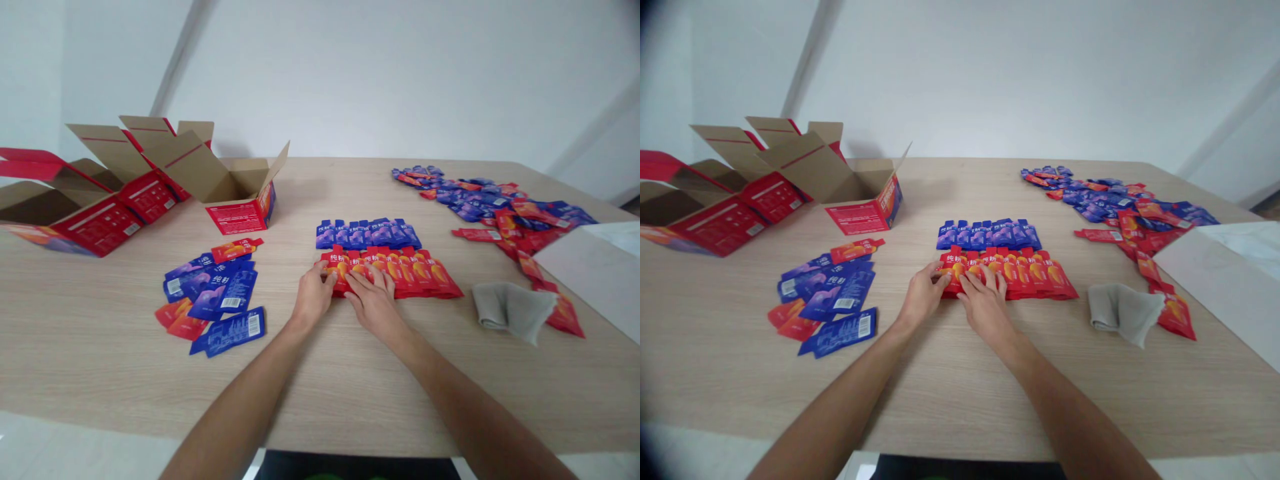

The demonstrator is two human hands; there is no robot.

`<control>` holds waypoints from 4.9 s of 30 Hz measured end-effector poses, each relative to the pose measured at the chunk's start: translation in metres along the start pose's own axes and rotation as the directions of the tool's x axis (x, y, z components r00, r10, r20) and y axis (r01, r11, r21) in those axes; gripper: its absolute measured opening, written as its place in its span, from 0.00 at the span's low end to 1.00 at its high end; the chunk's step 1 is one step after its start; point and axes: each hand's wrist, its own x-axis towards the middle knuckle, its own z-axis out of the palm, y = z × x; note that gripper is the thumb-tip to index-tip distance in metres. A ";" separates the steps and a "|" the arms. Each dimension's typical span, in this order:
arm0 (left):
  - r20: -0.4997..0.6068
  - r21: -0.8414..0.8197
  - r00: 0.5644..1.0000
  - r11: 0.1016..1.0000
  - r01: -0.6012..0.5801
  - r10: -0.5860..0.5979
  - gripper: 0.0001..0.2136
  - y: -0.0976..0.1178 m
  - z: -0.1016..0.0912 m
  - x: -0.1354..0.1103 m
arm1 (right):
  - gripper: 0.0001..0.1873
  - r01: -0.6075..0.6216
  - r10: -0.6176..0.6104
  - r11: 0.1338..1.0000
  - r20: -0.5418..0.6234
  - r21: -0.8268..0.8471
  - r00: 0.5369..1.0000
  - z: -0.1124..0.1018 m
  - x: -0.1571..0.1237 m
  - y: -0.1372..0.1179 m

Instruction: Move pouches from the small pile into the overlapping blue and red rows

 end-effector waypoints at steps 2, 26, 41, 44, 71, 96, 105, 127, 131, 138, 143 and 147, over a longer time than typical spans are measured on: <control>0.007 0.120 0.997 0.990 -0.074 0.073 0.12 0.004 -0.003 -0.001 | 0.19 -0.006 0.006 1.000 -0.009 -0.010 1.000 0.002 0.000 0.000; 0.154 0.443 0.964 0.857 -0.262 0.215 0.18 -0.005 -0.001 -0.005 | 0.17 0.000 0.000 1.000 -0.003 0.007 1.000 0.008 -0.001 0.006; 0.064 0.597 0.990 0.790 -0.141 0.128 0.18 -0.003 -0.028 -0.002 | 0.17 0.084 -0.084 0.996 -0.089 0.001 0.992 -0.004 0.008 -0.026; 0.044 0.657 0.992 0.745 -0.116 0.115 0.16 -0.013 -0.050 0.006 | 0.19 0.168 -0.167 0.986 -0.034 0.016 0.985 -0.005 0.028 -0.049; -0.261 0.692 0.965 0.704 0.160 0.037 0.17 -0.044 -0.129 0.077 | 0.16 0.142 -0.126 0.965 -0.085 0.221 0.988 0.024 0.078 -0.086; 0.305 -0.577 0.948 0.809 0.108 0.091 0.21 0.029 -0.016 -0.022 | 0.24 -0.345 0.366 0.197 0.257 0.918 0.894 -0.029 0.013 -0.027; 0.255 -0.466 0.964 0.883 0.048 0.082 0.17 0.039 -0.018 -0.033 | 0.17 -0.296 0.408 0.312 0.154 0.903 0.900 -0.032 -0.001 -0.025; 0.256 -0.655 0.961 0.714 0.249 -0.100 0.05 0.043 -0.012 -0.040 | 0.16 -0.189 0.387 0.589 -0.069 0.786 0.920 -0.042 0.002 -0.027; 0.204 -0.638 0.977 0.748 0.183 -0.066 0.10 0.050 -0.018 -0.042 | 0.18 -0.216 0.325 0.467 0.061 0.857 0.944 -0.043 0.000 -0.029; 0.013 -0.622 0.993 0.776 0.100 -0.118 0.17 0.045 -0.022 -0.038 | 0.18 -0.250 0.299 0.481 0.111 0.840 0.948 -0.042 -0.003 -0.045; -0.117 -0.554 0.982 0.830 0.062 -0.151 0.22 0.043 -0.024 -0.037 | 0.15 -0.238 0.261 0.509 0.115 0.827 0.959 -0.043 -0.005 -0.054; -0.073 -0.552 0.981 0.827 0.109 -0.177 0.24 0.038 -0.024 -0.033 | 0.14 -0.246 0.249 0.472 0.139 0.847 0.958 -0.044 -0.005 -0.051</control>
